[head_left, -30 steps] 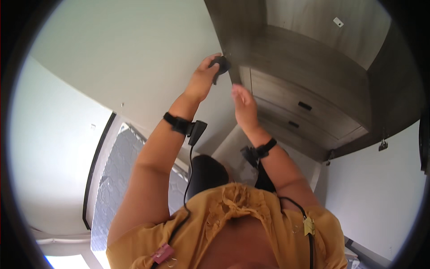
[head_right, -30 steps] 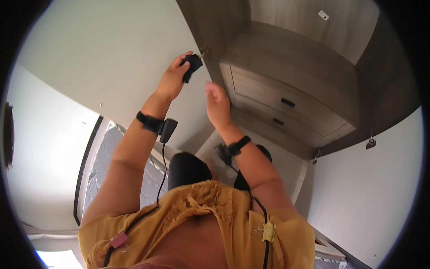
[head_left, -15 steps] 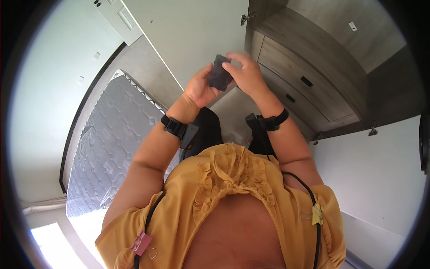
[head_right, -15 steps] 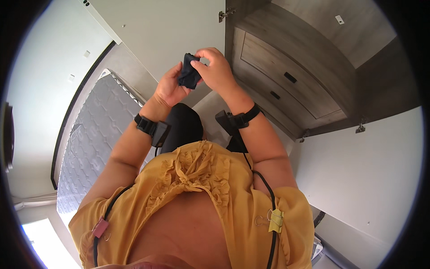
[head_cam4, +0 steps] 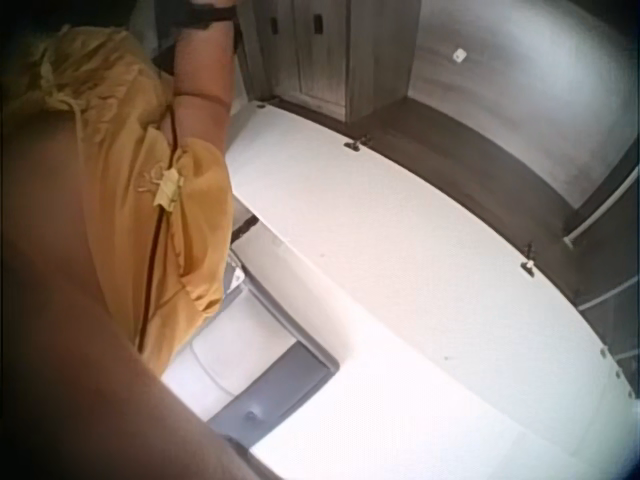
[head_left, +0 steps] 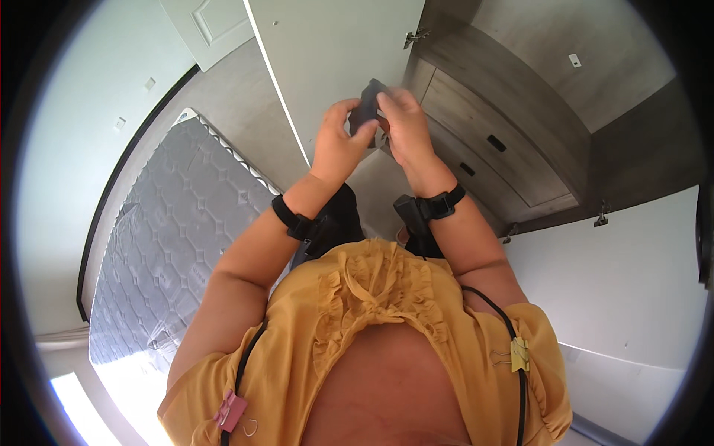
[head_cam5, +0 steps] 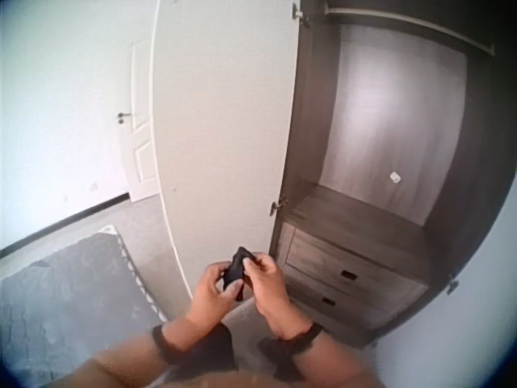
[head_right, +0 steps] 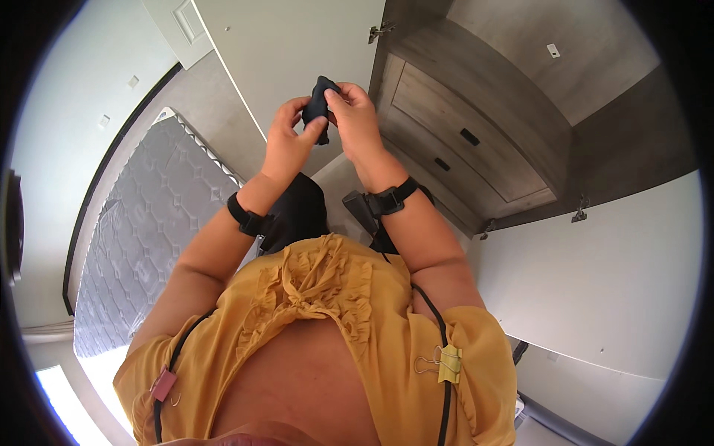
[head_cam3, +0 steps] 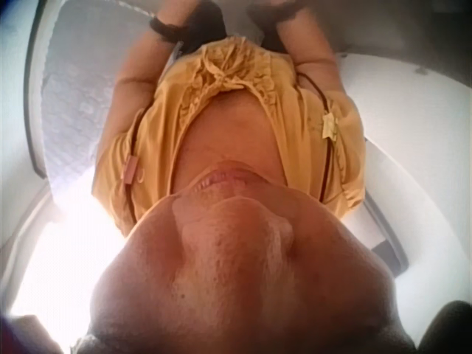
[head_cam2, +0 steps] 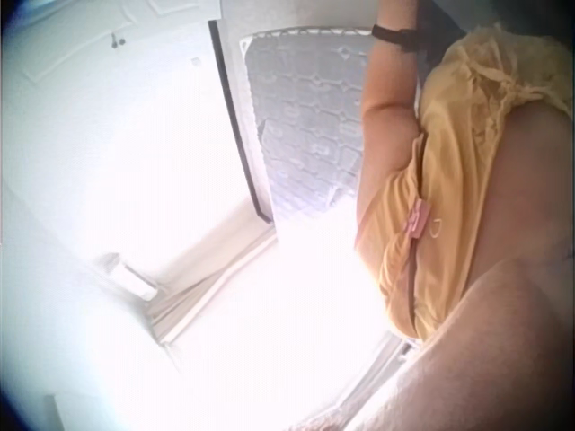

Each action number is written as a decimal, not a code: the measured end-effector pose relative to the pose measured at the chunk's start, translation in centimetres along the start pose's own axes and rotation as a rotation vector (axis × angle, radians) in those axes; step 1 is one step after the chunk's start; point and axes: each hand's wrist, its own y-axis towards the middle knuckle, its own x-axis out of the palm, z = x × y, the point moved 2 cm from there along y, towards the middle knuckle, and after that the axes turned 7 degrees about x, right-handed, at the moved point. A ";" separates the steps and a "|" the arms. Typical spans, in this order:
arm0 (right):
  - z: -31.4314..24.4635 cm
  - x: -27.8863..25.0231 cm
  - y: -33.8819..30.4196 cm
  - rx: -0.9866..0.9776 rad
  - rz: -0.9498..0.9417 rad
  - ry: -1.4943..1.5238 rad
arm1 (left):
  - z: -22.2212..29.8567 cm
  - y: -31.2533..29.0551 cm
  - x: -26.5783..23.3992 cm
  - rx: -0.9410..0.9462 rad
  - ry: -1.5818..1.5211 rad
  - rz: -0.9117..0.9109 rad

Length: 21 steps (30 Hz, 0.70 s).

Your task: Wiping the wardrobe surfaces with a cleaning cloth

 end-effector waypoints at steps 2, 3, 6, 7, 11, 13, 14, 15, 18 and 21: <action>0.1 0.1 0.1 -0.045 -0.021 -0.127 | -1.4 0.4 -0.3 -0.272 -0.251 -0.010; 0.1 0.0 0.2 -0.094 -0.038 -0.254 | -2.2 0.8 -0.8 -0.273 -0.249 -0.008; -0.7 -0.4 1.0 -0.062 -0.233 -0.208 | -3.0 1.1 -1.1 -0.571 -0.926 -0.092; -1.2 -0.6 1.0 -0.063 -0.229 -0.203 | -2.8 1.3 -1.3 -0.574 -0.923 -0.098; -1.4 -0.6 0.9 0.190 -0.356 -0.338 | -3.2 1.5 -1.9 -0.542 -0.904 -0.018; -1.3 -0.7 1.1 0.161 -0.305 -0.481 | -3.3 1.6 -2.0 -0.495 -0.849 0.004; -1.0 -0.8 1.2 0.201 -0.316 -0.510 | -3.3 1.7 -2.2 -0.437 -0.770 0.025; -0.7 -0.9 1.2 0.241 -0.329 -0.539 | -3.2 1.7 -2.3 -0.379 -0.691 0.046; 0.1 -1.2 1.0 0.448 -0.402 -0.190 | -1.8 1.7 -2.7 0.085 -0.038 0.124; 0.1 -0.1 0.0 0.416 -0.410 0.169 | 0.4 1.3 -2.8 0.552 0.183 0.074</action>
